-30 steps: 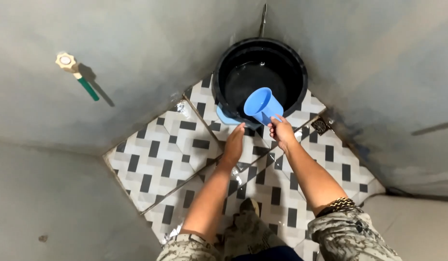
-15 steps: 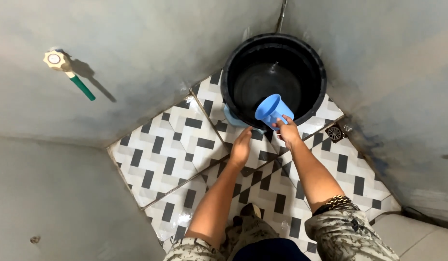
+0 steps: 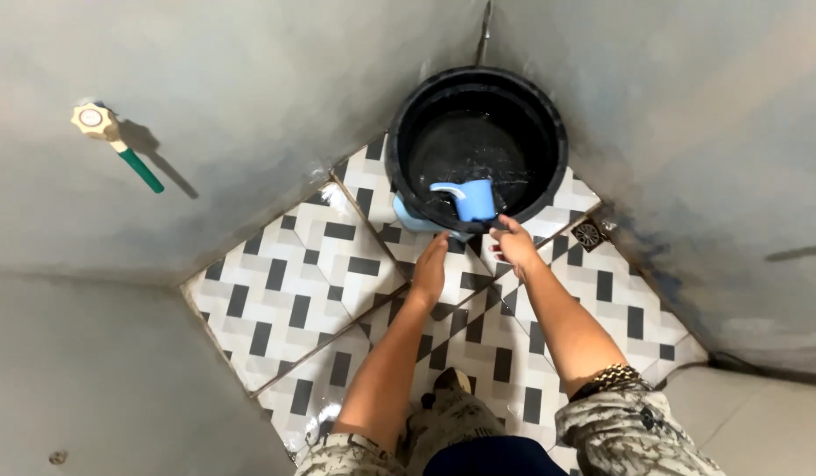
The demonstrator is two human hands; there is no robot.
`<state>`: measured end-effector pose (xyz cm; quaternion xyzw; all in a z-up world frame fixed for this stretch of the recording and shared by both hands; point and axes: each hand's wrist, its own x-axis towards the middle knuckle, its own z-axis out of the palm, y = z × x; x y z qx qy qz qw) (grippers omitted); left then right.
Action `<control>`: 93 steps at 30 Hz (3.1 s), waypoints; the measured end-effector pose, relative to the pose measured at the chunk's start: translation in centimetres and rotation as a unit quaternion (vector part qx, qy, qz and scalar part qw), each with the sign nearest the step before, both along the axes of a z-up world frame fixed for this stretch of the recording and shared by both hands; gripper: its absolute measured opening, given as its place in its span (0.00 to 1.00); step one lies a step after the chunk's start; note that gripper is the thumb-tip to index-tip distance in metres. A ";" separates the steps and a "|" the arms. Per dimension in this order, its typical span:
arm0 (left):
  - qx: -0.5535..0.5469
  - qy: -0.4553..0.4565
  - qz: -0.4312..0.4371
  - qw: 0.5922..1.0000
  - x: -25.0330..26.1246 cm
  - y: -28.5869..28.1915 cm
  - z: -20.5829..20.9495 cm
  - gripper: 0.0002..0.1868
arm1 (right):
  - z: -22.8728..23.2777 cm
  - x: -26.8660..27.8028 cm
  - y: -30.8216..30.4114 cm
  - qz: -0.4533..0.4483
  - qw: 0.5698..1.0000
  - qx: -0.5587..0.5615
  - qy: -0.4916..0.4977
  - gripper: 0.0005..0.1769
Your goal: Washing and rinsing plastic buckets and a scoop in a bathroom.
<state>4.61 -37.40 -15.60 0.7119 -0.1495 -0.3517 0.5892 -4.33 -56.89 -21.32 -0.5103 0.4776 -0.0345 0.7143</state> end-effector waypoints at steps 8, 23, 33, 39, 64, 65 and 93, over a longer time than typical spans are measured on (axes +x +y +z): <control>-0.049 -0.072 -0.049 0.995 -0.6 4.9 1.3 0.28 | 1.7 -8.3 5.7 -0.084 0.996 0.019 0.008 0.36; -0.025 -0.054 -0.169 0.984 -6.3 15.0 11.9 0.29 | 15.2 -18.1 18.8 -0.174 0.978 -0.110 -0.016 0.35; -0.048 -0.031 -0.281 0.958 -13.7 14.3 13.4 0.29 | 17.8 -27.8 23.6 -0.262 0.959 -0.103 0.017 0.35; -0.034 -0.025 -0.330 0.943 -19.5 12.9 13.4 0.29 | 17.7 -34.5 24.1 -0.311 0.948 -0.068 0.018 0.37; -0.058 -0.020 -0.537 0.841 -43.0 6.1 14.0 0.31 | 19.7 -58.4 28.0 -0.531 0.843 -0.082 0.012 0.30; -0.065 -0.021 -0.546 0.835 -43.9 5.8 14.2 0.31 | 20.2 -59.3 28.1 -0.538 0.838 -0.088 0.015 0.29; -0.202 0.046 -0.740 0.640 -78.3 8.5 17.9 0.29 | 20.6 -94.0 42.6 -0.800 0.584 -0.130 0.051 0.27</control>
